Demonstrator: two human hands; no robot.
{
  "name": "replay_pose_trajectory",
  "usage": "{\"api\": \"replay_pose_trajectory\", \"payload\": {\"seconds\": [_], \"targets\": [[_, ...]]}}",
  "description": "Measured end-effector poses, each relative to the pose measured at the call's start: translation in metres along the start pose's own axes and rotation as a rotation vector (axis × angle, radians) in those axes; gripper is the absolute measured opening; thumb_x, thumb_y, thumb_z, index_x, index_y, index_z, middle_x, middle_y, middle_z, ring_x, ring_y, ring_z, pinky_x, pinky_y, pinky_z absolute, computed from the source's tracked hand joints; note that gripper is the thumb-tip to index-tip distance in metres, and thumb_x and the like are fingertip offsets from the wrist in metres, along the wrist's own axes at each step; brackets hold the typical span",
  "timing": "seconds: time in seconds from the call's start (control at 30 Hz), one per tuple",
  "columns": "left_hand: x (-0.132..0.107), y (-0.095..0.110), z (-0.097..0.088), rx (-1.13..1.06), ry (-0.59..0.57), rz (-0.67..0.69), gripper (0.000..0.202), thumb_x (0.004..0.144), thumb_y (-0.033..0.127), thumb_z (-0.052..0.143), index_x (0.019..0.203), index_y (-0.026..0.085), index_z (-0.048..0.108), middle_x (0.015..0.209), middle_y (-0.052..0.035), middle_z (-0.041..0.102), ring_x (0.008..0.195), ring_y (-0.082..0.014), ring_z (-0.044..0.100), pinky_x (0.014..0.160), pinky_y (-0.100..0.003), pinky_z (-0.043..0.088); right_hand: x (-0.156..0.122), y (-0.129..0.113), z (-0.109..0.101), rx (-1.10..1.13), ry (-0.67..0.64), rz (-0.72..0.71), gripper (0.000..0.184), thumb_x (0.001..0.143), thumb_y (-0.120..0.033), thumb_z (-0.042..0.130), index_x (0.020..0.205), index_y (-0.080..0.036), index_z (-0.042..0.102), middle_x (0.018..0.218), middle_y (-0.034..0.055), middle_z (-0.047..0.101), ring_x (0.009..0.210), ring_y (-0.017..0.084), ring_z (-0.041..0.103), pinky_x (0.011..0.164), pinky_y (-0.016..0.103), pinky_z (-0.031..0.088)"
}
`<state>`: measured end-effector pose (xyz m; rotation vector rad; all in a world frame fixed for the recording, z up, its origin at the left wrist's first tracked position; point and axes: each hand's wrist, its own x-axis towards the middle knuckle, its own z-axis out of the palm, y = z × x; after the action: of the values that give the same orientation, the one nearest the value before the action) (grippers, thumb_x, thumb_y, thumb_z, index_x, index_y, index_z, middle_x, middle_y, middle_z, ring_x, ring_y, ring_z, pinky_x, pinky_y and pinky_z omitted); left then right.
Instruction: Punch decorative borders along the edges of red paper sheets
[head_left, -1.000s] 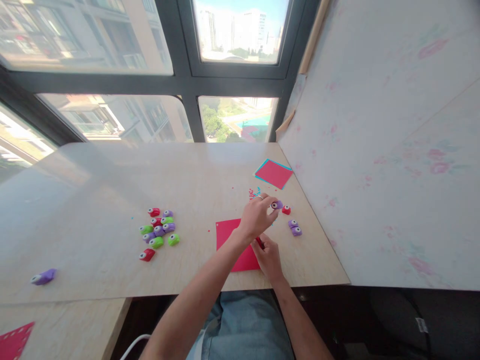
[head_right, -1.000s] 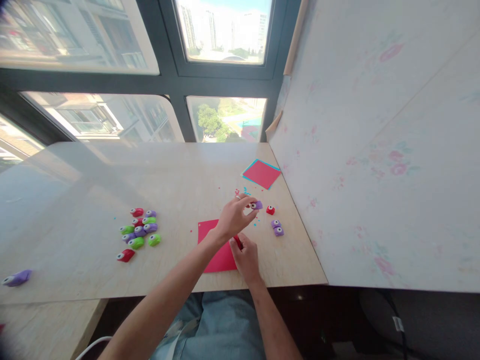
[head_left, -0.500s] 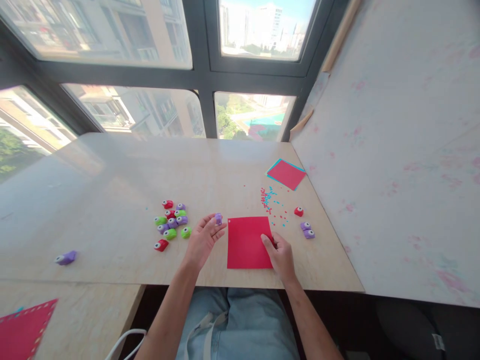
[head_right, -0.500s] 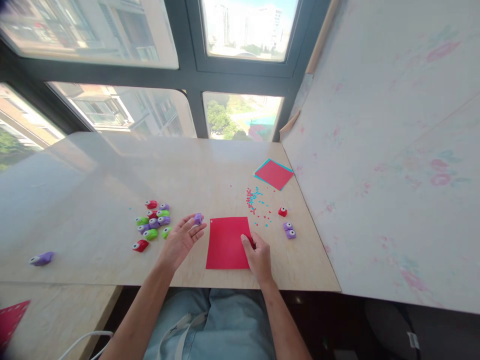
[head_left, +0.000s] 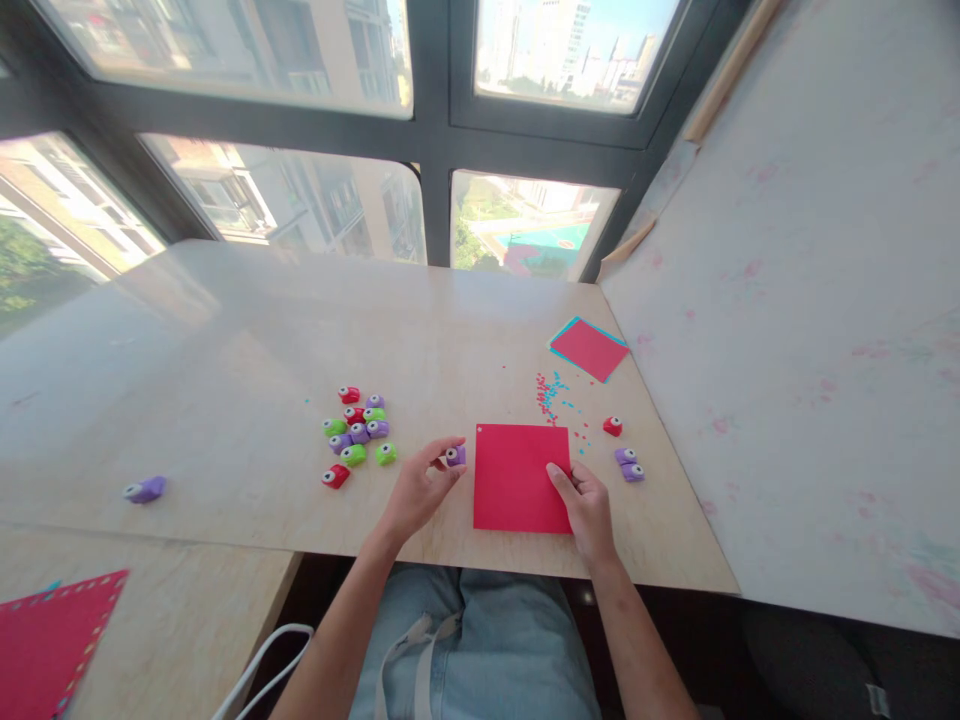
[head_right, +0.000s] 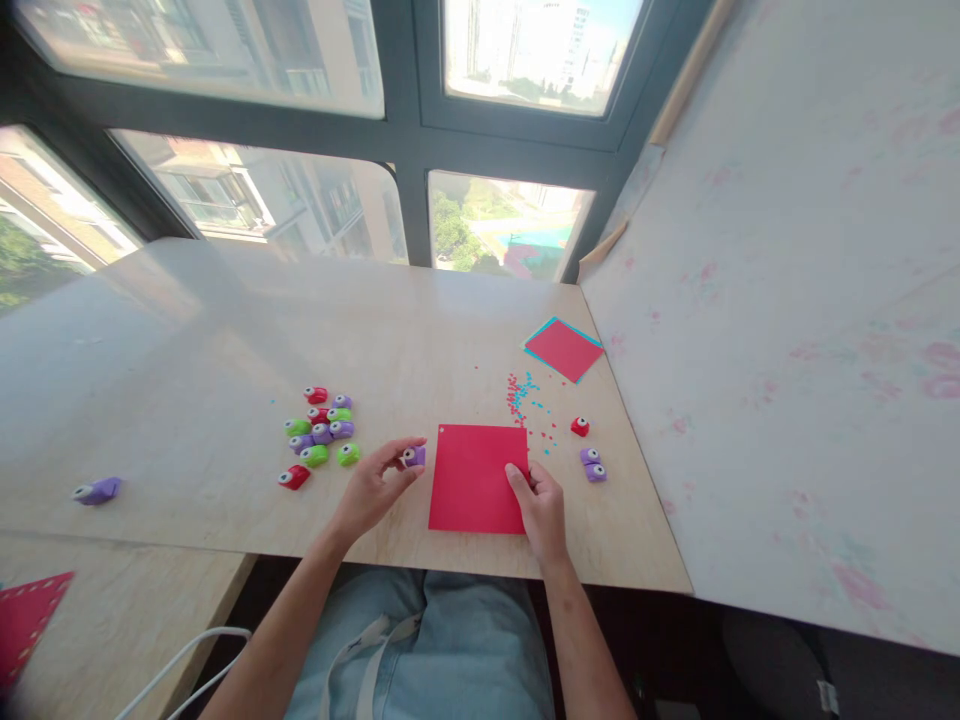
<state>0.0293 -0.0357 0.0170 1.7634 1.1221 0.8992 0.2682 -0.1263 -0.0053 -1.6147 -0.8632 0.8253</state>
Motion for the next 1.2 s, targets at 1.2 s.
{"api": "replay_pose_trajectory", "payload": {"seconds": [1.2], "targets": [[0.014, -0.026, 0.002, 0.375, 0.080, 0.186, 0.028, 0.084, 0.011, 0.060, 0.105, 0.023, 0.073, 0.100, -0.0061, 0.074, 0.094, -0.0231, 0.063, 0.087, -0.040, 0.051, 0.008, -0.011, 0.011, -0.153, -0.099, -0.002, 0.043, 0.081, -0.057, 0.063, 0.078, -0.014, 0.068, 0.065, 0.0025, 0.065, 0.059, 0.016, 0.054, 0.053, 0.026, 0.042]]}}
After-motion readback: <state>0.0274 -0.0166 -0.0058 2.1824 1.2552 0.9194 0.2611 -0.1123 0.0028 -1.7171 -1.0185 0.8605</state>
